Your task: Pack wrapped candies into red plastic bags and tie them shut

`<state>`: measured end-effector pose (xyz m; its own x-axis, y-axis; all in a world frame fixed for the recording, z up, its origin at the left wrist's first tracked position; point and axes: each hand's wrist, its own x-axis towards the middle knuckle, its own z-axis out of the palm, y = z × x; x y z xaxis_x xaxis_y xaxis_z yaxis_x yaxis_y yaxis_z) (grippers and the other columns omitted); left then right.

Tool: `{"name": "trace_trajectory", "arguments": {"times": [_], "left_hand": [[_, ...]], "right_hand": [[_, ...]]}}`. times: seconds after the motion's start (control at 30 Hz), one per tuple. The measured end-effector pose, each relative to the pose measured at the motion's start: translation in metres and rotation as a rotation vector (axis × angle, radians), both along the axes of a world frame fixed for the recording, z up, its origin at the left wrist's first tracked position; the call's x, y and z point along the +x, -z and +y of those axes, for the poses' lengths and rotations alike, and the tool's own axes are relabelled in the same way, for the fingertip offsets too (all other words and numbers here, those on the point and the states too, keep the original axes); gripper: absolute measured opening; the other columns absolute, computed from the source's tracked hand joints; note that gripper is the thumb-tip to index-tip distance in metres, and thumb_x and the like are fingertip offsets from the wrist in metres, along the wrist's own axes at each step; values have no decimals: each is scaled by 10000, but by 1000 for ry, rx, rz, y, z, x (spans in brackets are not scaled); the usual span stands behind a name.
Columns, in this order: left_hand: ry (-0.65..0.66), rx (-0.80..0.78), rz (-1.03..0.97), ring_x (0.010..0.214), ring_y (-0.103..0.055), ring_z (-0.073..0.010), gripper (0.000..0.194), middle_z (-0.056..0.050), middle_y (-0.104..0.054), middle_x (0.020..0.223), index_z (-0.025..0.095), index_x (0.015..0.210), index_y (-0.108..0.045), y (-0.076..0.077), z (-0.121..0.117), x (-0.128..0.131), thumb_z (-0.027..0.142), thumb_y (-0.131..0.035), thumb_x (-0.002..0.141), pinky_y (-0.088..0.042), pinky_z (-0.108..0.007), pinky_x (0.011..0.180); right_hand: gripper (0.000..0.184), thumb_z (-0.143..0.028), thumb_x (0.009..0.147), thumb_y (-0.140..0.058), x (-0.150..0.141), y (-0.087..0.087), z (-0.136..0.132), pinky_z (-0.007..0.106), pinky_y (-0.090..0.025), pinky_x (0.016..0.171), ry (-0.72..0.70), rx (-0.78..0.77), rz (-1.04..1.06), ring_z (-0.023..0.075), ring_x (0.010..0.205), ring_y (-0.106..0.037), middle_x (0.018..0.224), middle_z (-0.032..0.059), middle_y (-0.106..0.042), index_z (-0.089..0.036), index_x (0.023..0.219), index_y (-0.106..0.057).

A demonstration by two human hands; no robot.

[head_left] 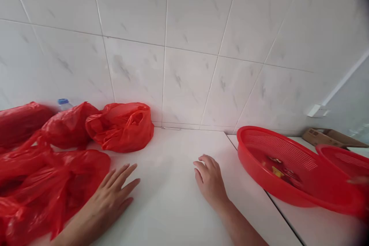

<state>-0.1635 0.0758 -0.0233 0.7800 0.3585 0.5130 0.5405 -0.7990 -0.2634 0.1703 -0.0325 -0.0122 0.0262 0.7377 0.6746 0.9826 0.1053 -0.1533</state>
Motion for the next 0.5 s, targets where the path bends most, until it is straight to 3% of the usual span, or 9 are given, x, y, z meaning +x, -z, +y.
{"name": "trace_trajectory", "arguments": {"times": [0.1, 0.23, 0.37, 0.5], "left_hand": [[-62, -38, -143, 1365, -349, -326, 399, -127, -377, 1491, 281, 1281, -531, -25, 6, 20, 287, -522, 882, -352, -534, 1062], [-255, -126, -466, 1399, -263, -311, 375, -140, -315, 1500, 202, 1260, -519, -76, 40, 31, 309, -487, 902, -300, -494, 1105], [-388, -215, -512, 1218, -497, -251, 320, -121, -548, 1276, 170, 1219, -539, -115, 94, 26, 224, -357, 960, -416, -447, 1017], [-426, -401, -399, 1009, -611, -218, 273, -83, -614, 1157, 162, 1146, -584, -124, 138, 23, 306, -543, 918, -510, -438, 870]], "right_hand": [[282, -96, 858, -455, 3, 13, 1, 454, -459, 946, 3, -91, 4, 256, 1174, -491, 1155, 99, -538, -234, 1068, -582], [256, -119, 852, -468, 4, 30, 6, 451, -460, 943, -9, -183, 24, 254, 1168, -497, 1178, 105, -528, -224, 1048, -596], [245, -140, 861, -450, 5, 36, 10, 437, -467, 918, -19, -237, 61, 238, 1092, -545, 1131, 90, -565, -230, 1026, -607], [256, -155, 871, -432, 6, 32, 10, 441, -459, 909, -35, -282, 85, 224, 1023, -570, 1092, 87, -578, -222, 1052, -600]]}}
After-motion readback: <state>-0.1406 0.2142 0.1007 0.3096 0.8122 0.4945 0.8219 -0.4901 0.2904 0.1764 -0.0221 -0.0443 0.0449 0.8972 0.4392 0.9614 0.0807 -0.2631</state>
